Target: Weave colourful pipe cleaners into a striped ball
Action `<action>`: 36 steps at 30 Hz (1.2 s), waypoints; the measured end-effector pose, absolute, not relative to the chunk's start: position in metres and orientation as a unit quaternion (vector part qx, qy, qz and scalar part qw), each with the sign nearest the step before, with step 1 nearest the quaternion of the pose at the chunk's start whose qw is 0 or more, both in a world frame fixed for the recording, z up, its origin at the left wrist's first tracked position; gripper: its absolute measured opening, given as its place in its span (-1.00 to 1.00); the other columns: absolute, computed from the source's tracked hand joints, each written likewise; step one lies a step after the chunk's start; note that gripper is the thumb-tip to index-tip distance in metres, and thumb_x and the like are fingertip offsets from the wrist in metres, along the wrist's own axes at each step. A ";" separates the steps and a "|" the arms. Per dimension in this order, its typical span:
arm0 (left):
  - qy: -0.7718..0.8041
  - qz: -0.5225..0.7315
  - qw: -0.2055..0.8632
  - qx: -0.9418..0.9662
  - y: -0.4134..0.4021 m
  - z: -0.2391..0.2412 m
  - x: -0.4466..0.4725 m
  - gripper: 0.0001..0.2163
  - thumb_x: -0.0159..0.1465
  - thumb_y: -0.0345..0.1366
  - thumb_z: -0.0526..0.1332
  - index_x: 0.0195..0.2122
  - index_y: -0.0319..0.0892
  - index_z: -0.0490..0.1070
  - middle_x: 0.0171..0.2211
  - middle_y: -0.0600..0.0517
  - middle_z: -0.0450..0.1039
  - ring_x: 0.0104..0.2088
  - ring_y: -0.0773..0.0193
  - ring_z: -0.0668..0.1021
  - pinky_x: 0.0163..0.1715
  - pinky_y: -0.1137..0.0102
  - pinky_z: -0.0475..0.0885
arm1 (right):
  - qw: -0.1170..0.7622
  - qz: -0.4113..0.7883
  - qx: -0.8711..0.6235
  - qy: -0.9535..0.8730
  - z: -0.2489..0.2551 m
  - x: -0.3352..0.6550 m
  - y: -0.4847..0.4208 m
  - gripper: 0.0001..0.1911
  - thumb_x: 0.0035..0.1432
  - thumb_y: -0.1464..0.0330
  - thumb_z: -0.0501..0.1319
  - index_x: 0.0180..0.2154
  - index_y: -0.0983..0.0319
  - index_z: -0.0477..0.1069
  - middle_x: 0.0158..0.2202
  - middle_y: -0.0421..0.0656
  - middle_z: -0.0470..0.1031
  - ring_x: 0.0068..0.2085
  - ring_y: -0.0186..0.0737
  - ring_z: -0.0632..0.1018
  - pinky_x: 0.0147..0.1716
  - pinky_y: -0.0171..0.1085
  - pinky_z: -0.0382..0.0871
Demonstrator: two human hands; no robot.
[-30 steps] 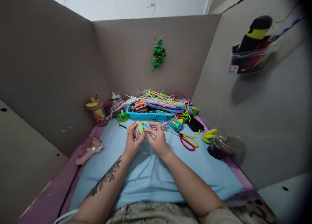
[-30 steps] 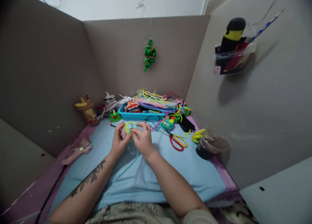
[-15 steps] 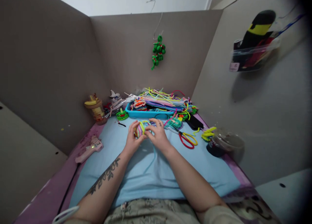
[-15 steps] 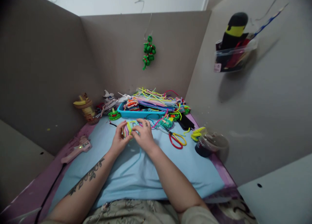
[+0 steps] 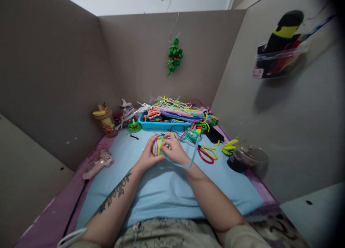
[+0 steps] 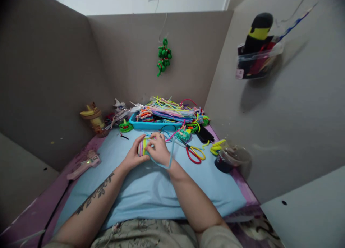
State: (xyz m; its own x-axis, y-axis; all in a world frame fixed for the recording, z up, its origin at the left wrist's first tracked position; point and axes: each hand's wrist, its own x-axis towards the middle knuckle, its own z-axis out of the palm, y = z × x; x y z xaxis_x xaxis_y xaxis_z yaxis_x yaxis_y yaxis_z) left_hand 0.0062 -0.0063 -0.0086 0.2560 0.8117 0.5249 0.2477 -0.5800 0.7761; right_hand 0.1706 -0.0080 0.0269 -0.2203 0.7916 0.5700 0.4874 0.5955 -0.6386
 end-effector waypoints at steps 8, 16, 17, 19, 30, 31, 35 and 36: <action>0.390 0.526 0.471 0.591 -0.002 -0.005 0.005 -0.25 -0.02 -0.14 0.38 0.18 -0.13 0.11 0.07 -0.15 0.32 -0.01 0.02 0.47 -0.03 0.12 0.38 | 0.473 0.239 -0.333 -0.780 0.033 0.191 -0.002 -0.70 0.11 0.49 0.12 -0.14 0.15 0.48 0.04 -0.09 0.29 0.10 -0.20 0.35 0.10 -0.14 0.22; 0.383 0.522 0.515 0.562 0.003 -0.011 0.004 -0.27 0.02 -0.03 0.33 0.16 -0.18 0.06 0.03 -0.17 0.33 -0.04 0.07 0.47 -0.07 0.20 0.40 | 0.432 0.193 -0.322 -0.820 0.037 0.186 -0.007 -0.91 0.04 0.42 0.27 -0.34 0.17 0.52 0.02 -0.09 0.35 0.08 -0.12 0.35 0.10 -0.03 0.17; 0.386 0.512 0.511 0.572 0.002 -0.011 0.004 -0.27 0.03 -0.03 0.32 0.16 -0.17 0.05 0.02 -0.16 0.33 -0.05 0.08 0.47 -0.07 0.20 0.40 | 0.440 0.188 -0.321 -0.818 0.036 0.185 -0.007 -0.93 0.04 0.42 0.27 -0.37 0.17 0.51 0.01 -0.09 0.36 0.07 -0.11 0.34 0.10 -0.03 0.16; 0.403 0.489 0.476 0.610 0.000 -0.011 0.005 -0.27 0.02 -0.07 0.33 0.16 -0.17 0.07 0.01 -0.13 0.33 -0.06 0.08 0.47 -0.05 0.17 0.38 | 0.458 0.194 -0.318 -0.807 0.035 0.183 -0.006 -0.97 0.05 0.41 0.26 -0.41 0.19 0.48 -0.02 -0.09 0.36 0.06 -0.11 0.34 0.09 -0.04 0.15; 0.352 0.426 0.251 0.795 -0.008 -0.006 0.010 -0.31 -0.02 -0.12 0.39 0.13 -0.09 0.18 0.07 -0.11 0.21 0.11 0.03 0.30 0.13 0.12 0.20 | 0.570 0.296 -0.443 -0.625 0.024 0.179 0.007 -0.86 0.03 0.28 0.22 -0.46 0.23 0.41 -0.11 -0.07 0.30 -0.01 -0.14 0.39 0.03 -0.15 0.24; 0.368 0.433 0.246 0.785 -0.007 -0.007 0.009 -0.29 -0.02 -0.11 0.39 0.14 -0.10 0.17 0.08 -0.12 0.20 0.11 0.02 0.30 0.13 0.11 0.20 | 0.559 0.306 -0.446 -0.628 0.023 0.179 0.007 -0.86 0.03 0.28 0.22 -0.44 0.22 0.43 -0.10 -0.07 0.30 0.01 -0.13 0.38 0.04 -0.14 0.23; 0.421 0.454 0.237 0.749 -0.004 -0.009 0.006 -0.22 -0.03 -0.08 0.39 0.18 -0.13 0.10 0.09 -0.14 0.17 0.12 -0.02 0.29 0.13 0.08 0.20 | 0.508 0.314 -0.444 -0.668 0.018 0.177 0.005 -0.87 -0.04 0.28 0.28 -0.41 0.20 0.48 0.00 -0.05 0.30 0.10 -0.08 0.32 0.11 -0.09 0.15; 0.427 0.454 0.235 0.746 -0.003 -0.010 0.006 -0.20 -0.04 -0.07 0.39 0.19 -0.13 0.08 0.09 -0.15 0.16 0.12 -0.03 0.29 0.13 0.08 0.19 | 0.497 0.309 -0.448 -0.676 0.018 0.176 0.005 -0.88 -0.05 0.28 0.29 -0.43 0.20 0.49 0.02 -0.05 0.30 0.12 -0.06 0.31 0.12 -0.07 0.12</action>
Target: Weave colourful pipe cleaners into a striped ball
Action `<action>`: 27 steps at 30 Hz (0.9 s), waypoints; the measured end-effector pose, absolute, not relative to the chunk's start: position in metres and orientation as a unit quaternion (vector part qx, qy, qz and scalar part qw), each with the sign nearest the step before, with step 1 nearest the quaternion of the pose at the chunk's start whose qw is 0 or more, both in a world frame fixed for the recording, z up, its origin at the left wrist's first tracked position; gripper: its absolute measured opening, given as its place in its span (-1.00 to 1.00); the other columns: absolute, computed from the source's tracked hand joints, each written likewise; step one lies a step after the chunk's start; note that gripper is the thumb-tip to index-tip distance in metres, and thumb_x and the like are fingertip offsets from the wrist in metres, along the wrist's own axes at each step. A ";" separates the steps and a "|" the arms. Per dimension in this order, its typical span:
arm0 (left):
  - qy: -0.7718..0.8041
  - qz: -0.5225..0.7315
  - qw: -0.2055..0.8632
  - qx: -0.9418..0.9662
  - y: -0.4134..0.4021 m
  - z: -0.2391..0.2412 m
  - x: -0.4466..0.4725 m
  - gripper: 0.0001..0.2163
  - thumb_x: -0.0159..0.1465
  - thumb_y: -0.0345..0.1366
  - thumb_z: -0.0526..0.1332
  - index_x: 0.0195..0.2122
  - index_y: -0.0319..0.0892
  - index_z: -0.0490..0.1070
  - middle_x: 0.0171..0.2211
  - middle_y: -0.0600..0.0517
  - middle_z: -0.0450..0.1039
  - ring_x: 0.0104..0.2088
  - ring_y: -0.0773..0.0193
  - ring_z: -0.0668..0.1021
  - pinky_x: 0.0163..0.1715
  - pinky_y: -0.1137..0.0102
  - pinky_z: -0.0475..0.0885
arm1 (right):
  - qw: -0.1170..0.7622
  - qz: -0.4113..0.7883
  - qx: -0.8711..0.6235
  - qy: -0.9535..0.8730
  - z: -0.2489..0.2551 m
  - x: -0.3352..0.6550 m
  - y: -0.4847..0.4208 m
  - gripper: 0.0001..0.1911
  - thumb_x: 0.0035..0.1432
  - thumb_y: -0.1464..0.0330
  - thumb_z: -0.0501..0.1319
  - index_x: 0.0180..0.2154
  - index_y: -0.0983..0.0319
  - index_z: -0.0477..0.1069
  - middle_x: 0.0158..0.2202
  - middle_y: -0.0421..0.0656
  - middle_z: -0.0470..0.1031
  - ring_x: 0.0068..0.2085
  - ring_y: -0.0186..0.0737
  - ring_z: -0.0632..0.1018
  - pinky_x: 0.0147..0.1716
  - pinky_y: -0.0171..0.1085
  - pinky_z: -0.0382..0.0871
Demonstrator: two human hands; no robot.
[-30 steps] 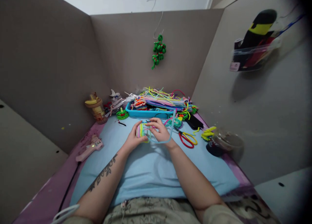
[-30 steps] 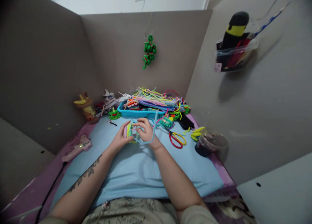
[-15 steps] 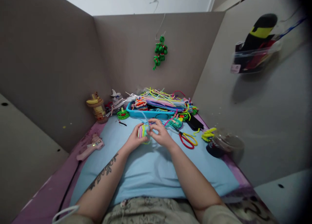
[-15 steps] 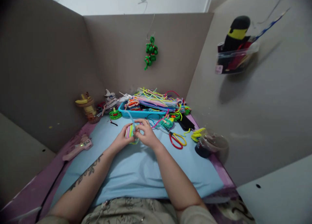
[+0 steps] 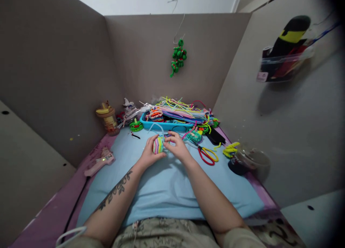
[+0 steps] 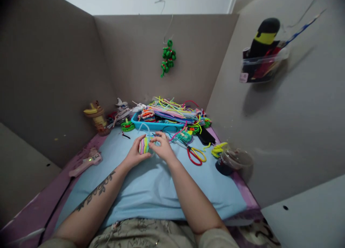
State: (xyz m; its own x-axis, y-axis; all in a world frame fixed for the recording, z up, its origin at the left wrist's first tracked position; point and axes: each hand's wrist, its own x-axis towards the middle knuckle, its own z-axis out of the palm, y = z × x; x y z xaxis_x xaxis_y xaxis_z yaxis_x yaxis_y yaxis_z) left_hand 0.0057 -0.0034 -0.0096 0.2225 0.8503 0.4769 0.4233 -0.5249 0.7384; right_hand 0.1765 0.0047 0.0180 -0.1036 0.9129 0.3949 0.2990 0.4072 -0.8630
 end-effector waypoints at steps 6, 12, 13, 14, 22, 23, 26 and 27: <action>0.407 0.460 0.210 0.761 -0.006 -0.008 0.005 -0.16 -0.06 -0.06 0.40 0.20 -0.11 0.04 0.11 -0.15 0.13 0.13 -0.02 0.26 0.14 0.08 0.17 | 0.447 0.294 -0.470 -0.702 0.019 0.176 0.003 -0.90 -0.02 0.32 0.27 -0.49 0.20 0.51 0.14 -0.06 0.25 0.19 0.00 0.22 0.18 -0.02 0.00; 0.385 0.489 0.201 0.756 -0.006 -0.012 0.010 -0.11 -0.10 -0.04 0.42 0.21 -0.13 0.04 0.12 -0.18 0.13 0.15 -0.06 0.25 0.17 0.05 0.14 | 0.451 0.289 -0.461 -0.708 0.022 0.172 -0.003 -0.85 0.05 0.34 0.18 -0.50 0.22 0.46 0.16 -0.07 0.20 0.18 -0.04 0.22 0.16 -0.04 0.03; 0.385 0.493 0.216 0.750 -0.005 -0.014 0.011 -0.10 -0.10 -0.04 0.42 0.22 -0.13 0.02 0.15 -0.18 0.10 0.17 -0.08 0.23 0.18 0.04 0.13 | 0.466 0.280 -0.458 -0.704 0.022 0.171 -0.004 -0.85 0.05 0.35 0.17 -0.51 0.22 0.44 0.15 -0.07 0.19 0.18 -0.05 0.22 0.15 -0.05 0.05; 0.384 0.497 0.241 0.740 -0.005 -0.015 0.011 -0.09 -0.09 -0.03 0.41 0.23 -0.12 0.00 0.17 -0.19 0.07 0.18 -0.08 0.22 0.18 0.05 0.12 | 0.481 0.270 -0.456 -0.698 0.023 0.170 -0.005 -0.85 0.05 0.36 0.16 -0.52 0.22 0.43 0.15 -0.08 0.19 0.17 -0.06 0.22 0.15 -0.06 0.06; 0.376 0.497 0.455 0.636 0.005 -0.018 0.006 -0.19 0.09 0.00 0.26 0.28 -0.11 -0.10 0.26 -0.21 0.00 0.15 -0.06 0.31 0.10 0.08 0.28 | 0.519 0.248 -0.478 -0.664 0.019 0.173 0.004 -0.84 0.03 0.33 0.20 -0.55 0.22 0.43 0.02 -0.07 0.27 0.10 -0.06 0.29 0.12 -0.08 0.09; 0.370 0.490 0.466 0.637 0.005 -0.018 0.005 -0.16 0.06 -0.03 0.30 0.28 -0.10 -0.10 0.26 -0.21 -0.01 0.15 -0.07 0.31 0.09 0.08 0.29 | 0.512 0.252 -0.478 -0.667 0.018 0.174 0.005 -0.84 0.03 0.33 0.20 -0.55 0.22 0.43 0.01 -0.07 0.28 0.10 -0.07 0.29 0.12 -0.08 0.09; 0.357 0.479 0.474 0.647 0.004 -0.015 0.005 -0.14 0.01 -0.11 0.36 0.27 -0.11 -0.08 0.23 -0.19 0.06 0.12 -0.04 0.35 0.11 0.08 0.28 | 0.489 0.266 -0.477 -0.680 0.016 0.175 0.008 -0.85 0.03 0.32 0.20 -0.51 0.21 0.46 0.02 -0.07 0.29 0.10 -0.08 0.29 0.12 -0.10 0.10; 0.358 0.480 0.467 0.651 0.003 -0.014 0.005 -0.15 0.01 -0.13 0.36 0.26 -0.11 -0.06 0.22 -0.19 0.08 0.12 -0.03 0.35 0.12 0.09 0.27 | 0.482 0.268 -0.477 -0.684 0.016 0.176 0.008 -0.85 0.03 0.32 0.20 -0.50 0.21 0.47 0.04 -0.07 0.29 0.10 -0.08 0.29 0.12 -0.09 0.09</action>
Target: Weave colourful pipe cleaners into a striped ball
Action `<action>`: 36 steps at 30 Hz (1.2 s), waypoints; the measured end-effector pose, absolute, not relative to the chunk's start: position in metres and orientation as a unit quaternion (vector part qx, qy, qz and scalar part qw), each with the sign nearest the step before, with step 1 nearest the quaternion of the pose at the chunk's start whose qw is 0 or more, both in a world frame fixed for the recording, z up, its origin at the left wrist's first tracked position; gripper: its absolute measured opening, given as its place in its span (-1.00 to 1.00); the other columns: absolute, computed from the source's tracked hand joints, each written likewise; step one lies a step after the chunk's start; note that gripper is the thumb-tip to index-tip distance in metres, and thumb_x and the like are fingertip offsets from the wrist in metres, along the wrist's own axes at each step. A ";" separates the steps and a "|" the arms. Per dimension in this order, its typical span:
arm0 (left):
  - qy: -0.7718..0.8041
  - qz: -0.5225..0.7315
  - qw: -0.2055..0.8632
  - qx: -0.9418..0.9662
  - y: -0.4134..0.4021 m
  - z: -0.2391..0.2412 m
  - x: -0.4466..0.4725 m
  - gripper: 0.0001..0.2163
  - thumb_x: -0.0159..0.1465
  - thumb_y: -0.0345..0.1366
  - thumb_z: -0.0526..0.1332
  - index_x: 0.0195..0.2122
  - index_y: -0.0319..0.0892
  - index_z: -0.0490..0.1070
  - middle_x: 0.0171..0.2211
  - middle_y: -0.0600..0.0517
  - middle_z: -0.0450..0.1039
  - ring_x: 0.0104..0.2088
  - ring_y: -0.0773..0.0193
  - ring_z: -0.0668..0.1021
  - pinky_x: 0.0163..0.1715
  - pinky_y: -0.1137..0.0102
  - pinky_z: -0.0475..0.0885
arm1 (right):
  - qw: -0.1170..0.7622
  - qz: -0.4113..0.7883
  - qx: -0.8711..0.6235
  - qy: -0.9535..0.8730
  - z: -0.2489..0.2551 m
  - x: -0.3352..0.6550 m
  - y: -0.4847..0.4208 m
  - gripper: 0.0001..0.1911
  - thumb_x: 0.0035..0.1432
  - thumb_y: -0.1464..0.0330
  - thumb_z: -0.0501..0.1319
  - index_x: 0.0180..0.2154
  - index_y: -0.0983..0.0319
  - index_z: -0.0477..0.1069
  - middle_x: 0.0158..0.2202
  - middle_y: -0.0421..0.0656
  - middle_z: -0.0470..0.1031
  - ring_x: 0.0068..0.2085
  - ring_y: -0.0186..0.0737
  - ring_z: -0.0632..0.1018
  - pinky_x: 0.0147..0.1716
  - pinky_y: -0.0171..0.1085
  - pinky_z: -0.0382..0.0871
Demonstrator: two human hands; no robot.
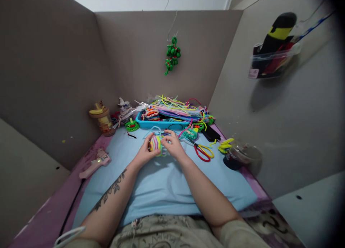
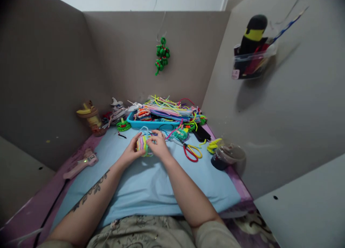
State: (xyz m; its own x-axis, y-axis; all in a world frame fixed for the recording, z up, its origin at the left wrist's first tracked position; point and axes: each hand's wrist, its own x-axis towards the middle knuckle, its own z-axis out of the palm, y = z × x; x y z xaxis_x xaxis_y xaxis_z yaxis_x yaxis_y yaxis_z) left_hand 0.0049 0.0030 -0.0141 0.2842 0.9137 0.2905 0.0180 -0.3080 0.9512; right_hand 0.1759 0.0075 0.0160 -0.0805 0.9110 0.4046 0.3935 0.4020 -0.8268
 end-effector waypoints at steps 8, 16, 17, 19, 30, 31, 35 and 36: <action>0.408 0.508 0.338 0.679 -0.001 -0.014 0.004 -0.15 0.00 -0.18 0.38 0.26 -0.09 -0.05 0.25 -0.20 0.01 0.17 -0.03 0.30 0.08 0.12 0.33 | 0.475 0.221 -0.447 -0.726 0.023 0.175 -0.002 -0.90 0.03 0.41 0.19 -0.45 0.19 0.49 0.09 -0.08 0.26 0.14 -0.05 0.24 0.14 -0.02 0.08; 0.392 0.523 0.405 0.640 0.001 -0.015 0.009 -0.03 -0.05 -0.14 0.40 0.28 -0.11 -0.19 0.16 -0.22 0.16 0.07 0.00 0.40 -0.02 0.14 0.41 | 0.475 0.162 -0.424 -0.754 0.015 0.163 -0.006 -0.86 0.02 0.43 0.19 -0.49 0.18 0.53 0.04 -0.10 0.31 0.10 -0.06 0.26 0.11 -0.04 0.13; 0.397 0.524 0.385 0.647 0.001 -0.014 0.007 -0.05 -0.05 -0.14 0.40 0.28 -0.12 -0.16 0.16 -0.22 0.16 0.09 -0.01 0.38 0.02 0.13 0.38 | 0.467 0.166 -0.423 -0.758 0.014 0.163 -0.006 -0.84 0.03 0.43 0.18 -0.50 0.18 0.53 0.05 -0.10 0.31 0.10 -0.06 0.26 0.11 -0.04 0.12; 0.410 0.522 0.348 0.662 0.001 -0.015 0.005 -0.10 -0.02 -0.13 0.39 0.27 -0.13 -0.10 0.16 -0.20 0.16 0.13 -0.01 0.34 0.07 0.12 0.32 | 0.455 0.170 -0.418 -0.768 0.014 0.164 -0.004 -0.80 0.06 0.42 0.15 -0.50 0.19 0.53 0.06 -0.10 0.31 0.11 -0.06 0.26 0.12 -0.04 0.11; 0.442 0.513 0.297 0.673 -0.002 -0.011 0.004 -0.22 0.00 -0.15 0.37 0.22 -0.12 0.04 0.12 -0.17 0.20 0.14 0.00 0.32 0.10 0.11 0.29 | 0.517 0.219 -0.399 -0.725 0.028 0.180 -0.004 -0.79 0.14 0.34 0.13 -0.39 0.17 0.55 -0.04 -0.08 0.44 0.00 -0.13 0.42 0.04 -0.10 0.24; 0.435 0.505 0.308 0.679 -0.004 -0.009 0.004 -0.21 0.00 -0.15 0.37 0.22 -0.12 0.03 0.12 -0.16 0.20 0.14 0.00 0.32 0.09 0.11 0.30 | 0.547 0.213 -0.405 -0.701 0.030 0.182 -0.003 -0.79 0.14 0.34 0.12 -0.37 0.17 0.54 -0.10 -0.07 0.46 -0.04 -0.14 0.44 0.01 -0.13 0.27; 0.359 0.442 0.380 0.729 -0.016 0.004 0.003 -0.21 0.00 -0.12 0.36 0.23 -0.11 0.05 0.16 -0.16 0.17 0.13 -0.01 0.33 0.06 0.14 0.33 | 0.584 0.180 -0.432 -0.663 0.031 0.196 0.006 -0.75 0.10 0.41 0.13 -0.18 0.15 0.49 -0.21 -0.11 0.45 -0.13 -0.17 0.46 -0.07 -0.17 0.32; 0.339 0.423 0.395 0.742 -0.019 0.007 0.003 -0.21 -0.02 -0.10 0.37 0.21 -0.12 0.08 0.16 -0.16 0.19 0.12 -0.03 0.34 0.08 0.13 0.31 | 0.576 0.177 -0.435 -0.669 0.030 0.199 0.010 -0.69 0.08 0.43 0.13 -0.13 0.13 0.48 -0.21 -0.12 0.45 -0.15 -0.18 0.46 -0.08 -0.17 0.33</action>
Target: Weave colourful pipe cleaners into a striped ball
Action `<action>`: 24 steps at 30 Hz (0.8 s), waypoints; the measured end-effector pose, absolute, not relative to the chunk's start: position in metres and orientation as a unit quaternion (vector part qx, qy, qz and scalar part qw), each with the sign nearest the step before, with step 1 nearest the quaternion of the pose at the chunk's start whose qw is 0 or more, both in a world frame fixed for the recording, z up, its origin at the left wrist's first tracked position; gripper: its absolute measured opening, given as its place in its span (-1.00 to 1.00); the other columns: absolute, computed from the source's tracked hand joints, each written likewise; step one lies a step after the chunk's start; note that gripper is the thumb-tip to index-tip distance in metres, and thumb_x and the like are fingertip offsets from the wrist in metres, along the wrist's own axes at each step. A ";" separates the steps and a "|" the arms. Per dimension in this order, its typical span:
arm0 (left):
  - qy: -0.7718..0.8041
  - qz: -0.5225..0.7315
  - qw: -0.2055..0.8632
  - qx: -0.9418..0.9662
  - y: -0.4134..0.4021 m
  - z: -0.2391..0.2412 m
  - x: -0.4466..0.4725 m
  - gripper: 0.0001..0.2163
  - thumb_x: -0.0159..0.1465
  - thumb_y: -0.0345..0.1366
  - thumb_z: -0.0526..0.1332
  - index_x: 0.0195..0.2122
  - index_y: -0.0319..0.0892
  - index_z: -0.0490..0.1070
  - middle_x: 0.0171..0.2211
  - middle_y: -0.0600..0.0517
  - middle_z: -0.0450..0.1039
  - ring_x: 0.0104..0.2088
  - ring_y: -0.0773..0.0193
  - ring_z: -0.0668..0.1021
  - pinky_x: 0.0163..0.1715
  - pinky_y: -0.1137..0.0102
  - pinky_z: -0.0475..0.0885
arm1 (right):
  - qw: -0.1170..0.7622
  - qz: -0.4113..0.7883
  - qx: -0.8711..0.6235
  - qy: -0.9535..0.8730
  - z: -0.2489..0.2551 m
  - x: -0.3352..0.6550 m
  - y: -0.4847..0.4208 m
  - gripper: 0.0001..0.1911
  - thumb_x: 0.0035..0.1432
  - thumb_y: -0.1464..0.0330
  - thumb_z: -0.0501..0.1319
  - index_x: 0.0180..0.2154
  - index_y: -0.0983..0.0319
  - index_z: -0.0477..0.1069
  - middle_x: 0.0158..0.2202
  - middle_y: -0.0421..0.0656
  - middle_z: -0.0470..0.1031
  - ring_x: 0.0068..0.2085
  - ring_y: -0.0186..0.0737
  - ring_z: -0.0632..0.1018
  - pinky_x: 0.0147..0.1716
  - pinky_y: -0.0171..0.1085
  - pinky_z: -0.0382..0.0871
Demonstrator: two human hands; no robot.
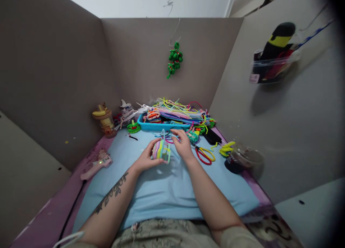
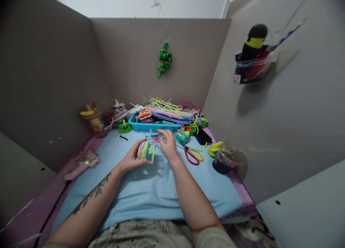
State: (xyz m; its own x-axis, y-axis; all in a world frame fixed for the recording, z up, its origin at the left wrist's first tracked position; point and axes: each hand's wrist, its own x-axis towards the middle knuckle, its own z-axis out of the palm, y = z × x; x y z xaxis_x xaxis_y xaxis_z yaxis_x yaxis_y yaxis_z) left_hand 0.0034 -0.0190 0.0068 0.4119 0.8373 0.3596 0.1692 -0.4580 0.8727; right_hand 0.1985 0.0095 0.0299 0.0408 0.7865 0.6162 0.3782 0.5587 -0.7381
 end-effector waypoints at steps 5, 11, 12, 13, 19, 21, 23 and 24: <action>0.280 0.386 0.459 0.750 -0.025 0.015 0.003 -0.23 -0.03 -0.06 0.37 0.20 -0.12 0.12 0.12 -0.13 0.26 0.09 -0.05 0.38 0.06 0.14 0.34 | 0.500 0.199 -0.445 -0.716 0.018 0.204 0.025 -0.66 -0.04 0.51 0.12 -0.24 0.16 0.55 -0.32 -0.14 0.43 -0.28 -0.23 0.47 -0.20 -0.22 0.36; 0.365 0.389 0.406 0.742 -0.016 0.006 0.004 -0.25 0.00 -0.13 0.36 0.21 -0.11 0.11 0.14 -0.12 0.24 0.04 0.00 0.43 -0.01 0.16 0.40 | 0.575 0.187 -0.442 -0.663 0.023 0.211 0.020 -0.69 0.02 0.50 0.07 -0.32 0.16 0.56 -0.33 -0.13 0.49 -0.29 -0.22 0.50 -0.22 -0.21 0.38; 0.378 0.393 0.384 0.745 -0.014 0.004 0.005 -0.24 0.00 -0.13 0.36 0.21 -0.11 0.11 0.14 -0.13 0.23 0.06 0.00 0.41 0.01 0.16 0.39 | 0.603 0.172 -0.433 -0.648 0.027 0.212 0.015 -0.70 0.04 0.48 0.08 -0.30 0.15 0.56 -0.33 -0.14 0.50 -0.27 -0.21 0.50 -0.21 -0.20 0.38; 0.387 0.397 0.362 0.749 -0.013 0.003 0.005 -0.24 -0.01 -0.13 0.37 0.21 -0.11 0.11 0.15 -0.13 0.22 0.08 0.00 0.39 0.03 0.16 0.38 | 0.627 0.154 -0.425 -0.635 0.031 0.212 0.010 -0.73 0.07 0.45 0.09 -0.29 0.14 0.55 -0.32 -0.14 0.50 -0.26 -0.20 0.50 -0.21 -0.19 0.39; 0.391 0.400 0.276 0.782 -0.014 0.002 0.006 -0.26 -0.02 -0.15 0.38 0.19 -0.06 0.15 0.13 -0.11 0.22 0.10 0.02 0.36 0.06 0.17 0.35 | 0.650 0.127 -0.387 -0.641 0.049 0.206 -0.013 -0.86 0.07 0.33 0.20 -0.35 0.10 0.54 -0.36 -0.15 0.53 -0.29 -0.18 0.52 -0.25 -0.17 0.41; 0.386 0.397 0.262 0.791 -0.014 0.002 0.006 -0.26 -0.01 -0.15 0.38 0.20 -0.07 0.13 0.12 -0.11 0.22 0.10 0.03 0.36 0.07 0.17 0.34 | 0.639 0.166 -0.381 -0.648 0.051 0.203 -0.013 -0.87 0.07 0.32 0.20 -0.37 0.12 0.55 -0.38 -0.15 0.54 -0.33 -0.20 0.52 -0.29 -0.20 0.41; 0.379 0.392 0.244 0.802 -0.013 0.002 0.005 -0.26 0.01 -0.16 0.36 0.20 -0.08 0.11 0.13 -0.12 0.20 0.12 0.04 0.34 0.09 0.16 0.31 | 0.628 0.212 -0.391 -0.639 0.050 0.203 -0.008 -0.86 0.06 0.31 0.20 -0.38 0.16 0.55 -0.40 -0.15 0.54 -0.37 -0.23 0.51 -0.35 -0.24 0.40; 0.375 0.391 0.233 0.808 -0.013 0.001 0.005 -0.27 0.02 -0.16 0.36 0.21 -0.08 0.10 0.13 -0.12 0.19 0.13 0.03 0.32 0.11 0.15 0.28 | 0.627 0.232 -0.401 -0.626 0.049 0.204 -0.005 -0.85 0.05 0.30 0.20 -0.38 0.17 0.55 -0.41 -0.16 0.53 -0.40 -0.25 0.50 -0.39 -0.26 0.39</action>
